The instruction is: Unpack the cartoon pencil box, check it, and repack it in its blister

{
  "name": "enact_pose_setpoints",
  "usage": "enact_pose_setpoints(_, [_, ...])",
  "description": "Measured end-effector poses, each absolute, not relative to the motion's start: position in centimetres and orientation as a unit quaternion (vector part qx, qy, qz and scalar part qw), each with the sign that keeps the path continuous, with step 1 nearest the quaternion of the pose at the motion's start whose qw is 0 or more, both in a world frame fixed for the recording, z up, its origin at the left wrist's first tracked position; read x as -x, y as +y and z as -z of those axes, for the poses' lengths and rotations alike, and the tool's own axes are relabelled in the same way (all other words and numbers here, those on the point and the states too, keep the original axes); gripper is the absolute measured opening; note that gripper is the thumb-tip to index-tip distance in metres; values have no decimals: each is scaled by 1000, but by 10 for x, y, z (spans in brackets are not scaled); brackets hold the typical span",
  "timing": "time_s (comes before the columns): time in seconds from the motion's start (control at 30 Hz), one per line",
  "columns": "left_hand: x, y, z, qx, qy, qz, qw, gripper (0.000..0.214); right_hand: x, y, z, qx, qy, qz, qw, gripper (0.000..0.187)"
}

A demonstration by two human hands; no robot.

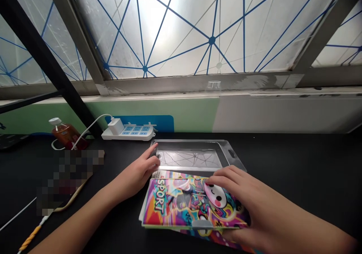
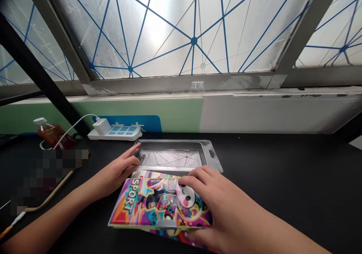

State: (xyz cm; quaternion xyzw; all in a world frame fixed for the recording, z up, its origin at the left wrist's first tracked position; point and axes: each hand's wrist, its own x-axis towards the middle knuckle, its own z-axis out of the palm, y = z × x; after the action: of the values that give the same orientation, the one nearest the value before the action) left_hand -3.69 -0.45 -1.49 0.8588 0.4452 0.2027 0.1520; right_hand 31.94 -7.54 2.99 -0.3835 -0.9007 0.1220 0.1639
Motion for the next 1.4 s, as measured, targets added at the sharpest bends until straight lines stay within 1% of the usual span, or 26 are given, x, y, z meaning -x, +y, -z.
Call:
enact_pose_setpoints(0.07, [32, -10, 7, -867, 421, -196, 183, 9, -321, -76, -37, 370, -899, -123, 201, 67])
enact_pose_setpoints(0.1, [29, -12, 3, -872, 401, -197, 197, 11, -324, -74, -39, 368, -896, -115, 222, 69])
enact_pose_setpoints(0.17, [25, -17, -2, -886, 355, -208, 215, 22, -331, -68, -40, 374, -886, -91, 258, 69])
enact_pose_setpoints(0.23, [22, -21, -5, -893, 327, -221, 216, 29, -340, -57, -38, 387, -876, -64, 281, 67])
enact_pose_setpoints(0.3, [21, -23, -4, -893, 331, -221, 211, 35, -349, -47, -33, 401, -870, -49, 282, 66])
enact_pose_setpoints(0.37, [20, -24, -1, -883, 356, -220, 214, 34, -353, -42, -27, 417, -868, -54, 263, 66])
enact_pose_setpoints(0.47, [19, -24, 3, -850, 410, -243, 223, 15, -350, -46, -20, 448, -859, -63, 240, 67])
enact_pose_setpoints(0.6, [16, -28, 7, -830, 454, -261, 191, 37, -338, -61, -18, 461, -853, -43, 241, 66])
enact_pose_setpoints(0.7, [14, -34, 9, -828, 463, -262, 178, 37, -331, -66, -17, 455, -858, -30, 238, 63])
enact_pose_setpoints(0.73, [13, -36, 10, -827, 462, -266, 180, 42, -330, -66, -16, 455, -859, -33, 234, 63])
enact_pose_setpoints(0.83, [12, -41, 11, -832, 453, -268, 175, 74, -330, -63, -10, 470, -855, -67, 209, 65])
enact_pose_setpoints(0.9, [12, -43, 10, -840, 449, -251, 171, 83, -330, -60, -5, 477, -853, -95, 189, 59])
enact_pose_setpoints(1.0, [11, -44, 6, -854, 444, -215, 167, 82, -329, -59, 0, 473, -856, -112, 174, 49])
enact_pose_setpoints(1.2, [12, -42, -1, -876, 445, -141, 124, 68, -331, -54, 2, 448, -872, -90, 173, 43])
enact_pose_setpoints(1.27, [13, -42, -3, -885, 438, -132, 90, 61, -335, -48, 3, 424, -885, -47, 187, 39])
enact_pose_setpoints(1.33, [14, -44, -4, -893, 427, -133, 46, 56, -340, -41, 4, 389, -896, 35, 211, 32])
enact_pose_setpoints(1.4, [14, -46, -4, -895, 424, -136, 6, 56, -345, -34, 4, 362, -896, 111, 231, 28])
